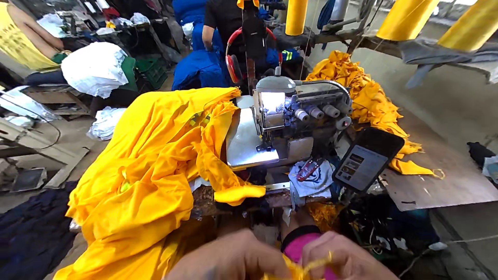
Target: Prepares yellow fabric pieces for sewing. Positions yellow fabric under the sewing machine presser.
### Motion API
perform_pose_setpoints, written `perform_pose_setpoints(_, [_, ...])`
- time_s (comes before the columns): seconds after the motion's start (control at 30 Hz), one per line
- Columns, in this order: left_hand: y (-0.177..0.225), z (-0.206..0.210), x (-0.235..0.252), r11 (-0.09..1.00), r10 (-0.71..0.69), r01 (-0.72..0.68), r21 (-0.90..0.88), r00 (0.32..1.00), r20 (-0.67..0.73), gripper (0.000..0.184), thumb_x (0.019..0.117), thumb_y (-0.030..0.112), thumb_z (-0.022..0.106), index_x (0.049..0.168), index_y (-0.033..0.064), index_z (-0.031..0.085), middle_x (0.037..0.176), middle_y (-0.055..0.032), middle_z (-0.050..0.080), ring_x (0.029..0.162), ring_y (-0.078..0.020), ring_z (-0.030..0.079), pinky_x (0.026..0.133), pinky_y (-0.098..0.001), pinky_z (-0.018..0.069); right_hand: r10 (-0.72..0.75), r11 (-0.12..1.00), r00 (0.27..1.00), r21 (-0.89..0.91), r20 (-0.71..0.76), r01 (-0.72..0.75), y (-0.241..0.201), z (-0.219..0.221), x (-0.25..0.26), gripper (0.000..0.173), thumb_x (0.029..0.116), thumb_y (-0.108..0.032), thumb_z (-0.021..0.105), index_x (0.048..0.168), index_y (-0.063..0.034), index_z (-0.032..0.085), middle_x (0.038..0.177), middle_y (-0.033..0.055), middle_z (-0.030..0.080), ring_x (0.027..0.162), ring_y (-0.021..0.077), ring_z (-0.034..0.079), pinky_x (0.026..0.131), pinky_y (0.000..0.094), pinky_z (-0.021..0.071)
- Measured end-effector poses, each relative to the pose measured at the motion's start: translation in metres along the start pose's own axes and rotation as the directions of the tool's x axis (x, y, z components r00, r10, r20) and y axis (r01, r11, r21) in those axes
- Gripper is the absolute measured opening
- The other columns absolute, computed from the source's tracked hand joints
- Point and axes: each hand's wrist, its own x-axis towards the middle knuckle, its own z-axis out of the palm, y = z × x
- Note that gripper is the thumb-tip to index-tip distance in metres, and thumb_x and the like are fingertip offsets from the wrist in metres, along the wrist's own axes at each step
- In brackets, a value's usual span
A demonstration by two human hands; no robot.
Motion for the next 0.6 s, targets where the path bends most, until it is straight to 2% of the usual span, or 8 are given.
perform_pose_setpoints(0.07, [-0.001, -0.003, -0.002, 0.965, -0.057, 0.084, 0.248, 0.992, -0.111, 0.023, 0.1030, 0.024, 0.062, 0.102, 0.0036, 0.073, 0.071, -0.0008, 0.063, 0.058, -0.0011, 0.051, 0.053, -0.0176, 0.0433, -0.099, 0.991, 0.991, -0.099, -0.088, 0.090, -0.009, -0.007, 0.002, 0.026, 0.0978, -0.038, 0.069, 0.091, -0.0122, 0.069, 0.110, -0.0006, 0.068, 0.109, 0.0086, 0.063, 0.092, 0.0253, 0.0531])
perform_pose_setpoints(0.17, [0.006, -0.004, -0.004, 0.914, 0.020, 0.062, 0.401, 0.981, -0.195, 0.019, 0.1023, 0.022, 0.063, 0.099, 0.0058, 0.072, 0.084, -0.0019, 0.067, 0.073, -0.0039, 0.059, 0.066, -0.0195, 0.0499, -0.191, 0.970, 0.972, -0.180, -0.137, 0.166, -0.010, -0.011, 0.008, 0.018, 0.0947, -0.035, 0.074, 0.090, -0.0175, 0.072, 0.123, -0.0021, 0.067, 0.121, 0.0124, 0.060, 0.101, 0.0282, 0.0526])
perform_pose_setpoints(0.23, [0.012, -0.006, -0.006, 0.909, 0.060, 0.038, 0.416, 0.973, -0.221, 0.018, 0.1010, 0.022, 0.065, 0.098, 0.0057, 0.072, 0.088, -0.0022, 0.069, 0.079, -0.0034, 0.062, 0.070, -0.0183, 0.0520, -0.238, 0.951, 0.966, -0.229, -0.106, 0.209, -0.010, -0.016, 0.012, 0.017, 0.0941, -0.032, 0.075, 0.090, -0.0157, 0.072, 0.116, -0.0016, 0.072, 0.118, 0.0138, 0.063, 0.101, 0.0309, 0.0522])
perform_pose_setpoints(0.3, [0.017, -0.008, -0.008, 0.905, 0.079, 0.025, 0.425, 0.971, -0.224, 0.018, 0.1004, 0.022, 0.066, 0.098, 0.0058, 0.072, 0.090, -0.0015, 0.069, 0.081, -0.0022, 0.063, 0.070, -0.0168, 0.0521, -0.244, 0.951, 0.968, -0.210, -0.057, 0.227, -0.013, -0.020, 0.015, 0.016, 0.0954, -0.030, 0.074, 0.092, -0.0138, 0.072, 0.103, -0.0032, 0.074, 0.109, 0.0111, 0.066, 0.099, 0.0307, 0.0506])
perform_pose_setpoints(0.37, [0.021, -0.009, -0.010, 0.893, 0.080, 0.027, 0.449, 0.973, -0.217, 0.018, 0.1008, 0.023, 0.066, 0.098, 0.0066, 0.072, 0.093, -0.0009, 0.070, 0.083, -0.0017, 0.064, 0.071, -0.0166, 0.0531, -0.201, 0.959, 0.979, -0.210, -0.021, 0.192, -0.016, -0.022, 0.018, 0.019, 0.0964, -0.031, 0.073, 0.093, -0.0126, 0.070, 0.091, -0.0036, 0.072, 0.096, 0.0072, 0.065, 0.091, 0.0269, 0.0496])
perform_pose_setpoints(0.43, [0.025, -0.010, -0.010, 0.881, 0.086, 0.021, 0.473, 0.975, -0.203, 0.019, 0.1017, 0.024, 0.064, 0.099, 0.0066, 0.072, 0.093, -0.0010, 0.070, 0.083, -0.0019, 0.064, 0.072, -0.0168, 0.0532, -0.141, 0.946, 0.990, -0.294, 0.005, 0.136, -0.017, -0.022, 0.020, 0.029, 0.0977, -0.039, 0.070, 0.093, -0.0102, 0.069, 0.083, -0.0014, 0.066, 0.088, 0.0065, 0.060, 0.081, 0.0234, 0.0475])
perform_pose_setpoints(0.5, [0.030, -0.010, -0.009, 0.869, 0.107, -0.005, 0.495, 0.978, -0.179, 0.020, 0.1023, 0.024, 0.063, 0.098, 0.0061, 0.071, 0.092, -0.0020, 0.070, 0.082, -0.0029, 0.064, 0.072, -0.0171, 0.0532, -0.123, 0.912, 0.991, -0.389, 0.051, 0.133, -0.020, -0.020, 0.025, 0.038, 0.1000, -0.045, 0.064, 0.091, -0.0085, 0.069, 0.082, 0.0012, 0.064, 0.089, 0.0090, 0.059, 0.080, 0.0241, 0.0467])
perform_pose_setpoints(0.6, [0.028, -0.011, -0.009, 0.831, 0.082, 0.012, 0.556, 0.986, -0.144, 0.023, 0.1028, 0.028, 0.062, 0.100, 0.0068, 0.070, 0.089, -0.0024, 0.068, 0.079, -0.0057, 0.063, 0.068, -0.0202, 0.0520, -0.191, 0.914, 0.978, -0.347, 0.087, 0.209, -0.031, -0.019, 0.032, 0.026, 0.1007, -0.034, 0.066, 0.090, -0.0107, 0.071, 0.098, 0.0014, 0.069, 0.104, 0.0118, 0.061, 0.092, 0.0282, 0.0472])
